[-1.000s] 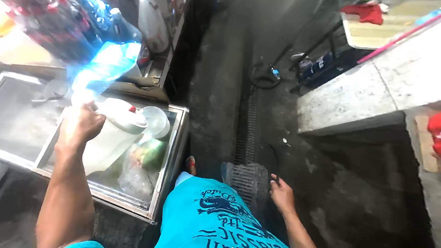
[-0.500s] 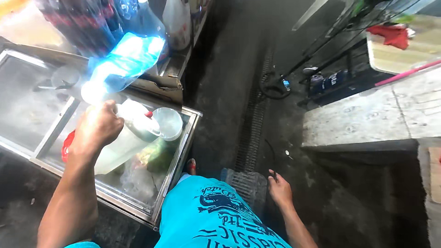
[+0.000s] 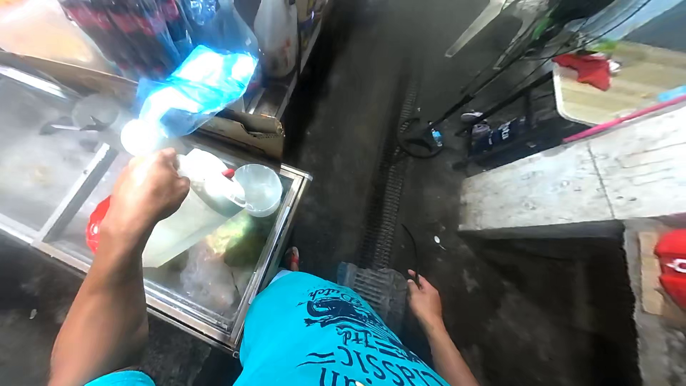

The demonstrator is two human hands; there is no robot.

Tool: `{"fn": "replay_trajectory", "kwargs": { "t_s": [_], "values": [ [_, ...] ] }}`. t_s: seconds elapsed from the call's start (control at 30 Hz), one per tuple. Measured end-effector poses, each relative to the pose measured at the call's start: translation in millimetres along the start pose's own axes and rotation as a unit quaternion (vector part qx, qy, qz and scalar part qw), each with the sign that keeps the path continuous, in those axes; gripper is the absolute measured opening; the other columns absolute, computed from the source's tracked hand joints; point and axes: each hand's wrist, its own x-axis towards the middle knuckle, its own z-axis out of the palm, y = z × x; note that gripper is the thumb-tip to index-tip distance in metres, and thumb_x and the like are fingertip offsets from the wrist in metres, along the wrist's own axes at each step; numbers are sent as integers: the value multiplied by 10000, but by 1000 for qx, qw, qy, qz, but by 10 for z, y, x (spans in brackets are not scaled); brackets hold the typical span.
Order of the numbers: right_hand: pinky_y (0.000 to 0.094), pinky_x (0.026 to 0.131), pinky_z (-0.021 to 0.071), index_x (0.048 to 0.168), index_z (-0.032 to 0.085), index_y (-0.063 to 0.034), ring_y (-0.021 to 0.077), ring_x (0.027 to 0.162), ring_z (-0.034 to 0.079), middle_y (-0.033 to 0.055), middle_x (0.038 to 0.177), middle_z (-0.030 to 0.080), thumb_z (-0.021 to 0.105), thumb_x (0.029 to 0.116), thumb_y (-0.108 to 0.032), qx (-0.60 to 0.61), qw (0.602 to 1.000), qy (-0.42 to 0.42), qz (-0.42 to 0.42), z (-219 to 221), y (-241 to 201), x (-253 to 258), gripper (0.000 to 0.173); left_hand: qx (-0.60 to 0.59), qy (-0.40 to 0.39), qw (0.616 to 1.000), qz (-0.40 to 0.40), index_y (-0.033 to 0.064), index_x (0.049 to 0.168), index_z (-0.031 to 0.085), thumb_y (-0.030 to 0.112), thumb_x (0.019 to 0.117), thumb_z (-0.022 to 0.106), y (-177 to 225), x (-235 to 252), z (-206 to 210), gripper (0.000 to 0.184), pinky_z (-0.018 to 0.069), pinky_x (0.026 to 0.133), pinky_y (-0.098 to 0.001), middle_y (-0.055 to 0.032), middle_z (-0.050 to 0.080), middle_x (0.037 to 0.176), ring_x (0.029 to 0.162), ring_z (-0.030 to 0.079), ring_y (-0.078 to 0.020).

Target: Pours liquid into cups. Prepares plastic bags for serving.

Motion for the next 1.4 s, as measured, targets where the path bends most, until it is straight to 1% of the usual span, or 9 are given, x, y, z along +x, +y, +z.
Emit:
{"fn": "replay_trajectory", "kwargs": {
  "t_s": [0.2,0.5,0.67,0.77,0.87,0.97,1.1,1.23,1.4],
  "values": [
    [604,1032,467,1408,614,-49,393,1205,633,253,1302,658,484,1078,-134,2,1000,3,3,23,31,26,365,5,2,1000,1,88,861,600,163,923,677,27,-41,-5,124,475,600,-632,-172,621,758,755,638,-418],
    [597,1056,456,1400,621,-49,397,1226,625,257,1285,666,496,1075,-115,-2,1000,1,16,56,159,-28,354,1,9,1000,3,80,872,609,139,920,679,70,-85,-6,104,482,611,-631,-177,625,766,762,641,-414],
    [593,1059,458,1396,628,-54,395,1229,624,252,1281,670,495,1073,-120,-2,1000,7,15,68,249,-76,355,5,14,1000,15,92,833,590,149,921,680,81,-68,10,139,471,590,-617,-165,606,743,740,627,-404],
    [596,1063,455,1397,629,-58,396,1238,621,251,1282,670,495,1077,-128,0,1000,6,22,83,274,-104,354,9,16,1000,12,95,838,597,156,915,691,86,-59,12,136,472,592,-627,-167,613,747,745,632,-409],
    [602,1037,468,1386,634,-56,398,1205,636,257,1255,678,500,1075,-129,3,1000,5,27,89,284,-142,347,9,11,1000,8,84,856,603,161,922,687,115,-70,-3,132,475,608,-639,-180,618,766,764,634,-423],
    [601,1068,452,1387,621,-22,395,1233,622,260,1286,664,492,1073,-126,14,1000,-3,21,67,267,-194,355,8,5,1000,9,63,888,629,160,928,676,134,-85,-17,115,485,648,-675,-208,641,810,814,648,-450],
    [598,1017,475,1381,625,-23,400,1163,644,272,1235,675,491,1075,-122,16,1000,-1,21,72,280,-191,349,16,4,1000,10,76,860,605,162,923,677,138,-87,-7,128,475,612,-650,-189,621,773,777,637,-435],
    [593,1023,473,1383,632,-37,393,1177,643,260,1248,678,496,1071,-111,23,1000,5,19,85,254,-175,348,22,3,1000,10,83,859,604,163,924,677,150,-99,-26,126,473,614,-644,-181,620,767,778,636,-429],
    [581,983,493,1383,632,-39,382,1121,660,253,1215,688,498,1070,-109,25,1000,3,19,113,224,-132,348,21,2,1000,8,78,887,624,156,929,678,167,-116,-46,103,485,643,-655,-192,635,800,817,643,-446]
  ]
}}
